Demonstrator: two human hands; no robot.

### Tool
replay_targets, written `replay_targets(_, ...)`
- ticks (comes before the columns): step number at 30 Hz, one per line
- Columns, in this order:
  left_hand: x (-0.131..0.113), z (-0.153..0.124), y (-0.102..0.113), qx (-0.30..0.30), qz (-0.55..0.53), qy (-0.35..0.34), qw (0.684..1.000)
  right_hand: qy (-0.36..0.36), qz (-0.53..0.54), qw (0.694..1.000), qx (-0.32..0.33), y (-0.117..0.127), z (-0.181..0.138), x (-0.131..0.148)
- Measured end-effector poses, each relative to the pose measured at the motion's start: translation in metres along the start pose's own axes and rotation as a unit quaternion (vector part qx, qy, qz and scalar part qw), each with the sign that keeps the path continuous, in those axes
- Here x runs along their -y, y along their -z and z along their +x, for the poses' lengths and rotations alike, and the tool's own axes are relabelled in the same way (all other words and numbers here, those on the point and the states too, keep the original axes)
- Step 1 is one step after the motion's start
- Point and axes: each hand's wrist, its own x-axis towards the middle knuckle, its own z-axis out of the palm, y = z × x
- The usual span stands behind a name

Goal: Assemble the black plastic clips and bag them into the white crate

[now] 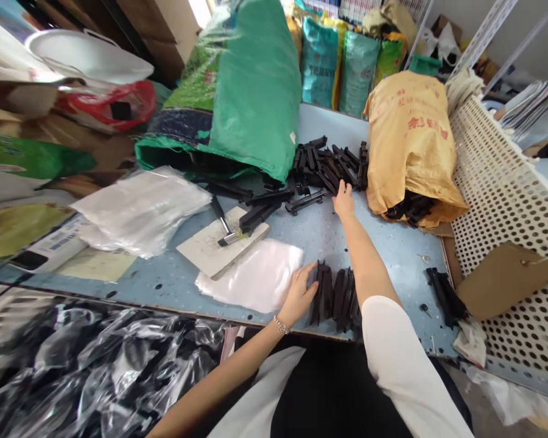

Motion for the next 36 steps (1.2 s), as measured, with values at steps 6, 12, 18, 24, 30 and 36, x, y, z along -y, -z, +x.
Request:
replay_targets(6,-0.014,0.017,0.027,-0.002,-0.145,0.029,0.989,-0.021,0.137,0.985,0.104,0.047,-0.03,0.004)
replay_targets(12,-0.07,0.051,0.037,0.049,-0.464,0.017,0.884,-0.02,0.464,0.788,0.405,0.049,-0.188,-0.025)
replay_targets(18,-0.11,0.018,0.041,0.156,-0.41,0.033,0.898,0.0,0.372,0.876,0.306,0.07,-0.269,-0.04)
replay_targets(24,-0.115,-0.013,0.045,0.13,-0.409,0.129,0.894,0.362,0.029,0.93,-0.054,0.101,-0.252,-0.029)
replay_targets(30,-0.113,-0.024,0.05,0.07,-0.41,0.185,0.891,0.353,-0.032,0.935,-0.003,0.079,-0.244,-0.008)
replay_targets(36,-0.102,-0.023,0.061,-0.042,-0.417,0.215,0.882,0.412,-0.065,0.905,0.088,0.052,-0.295,-0.013)
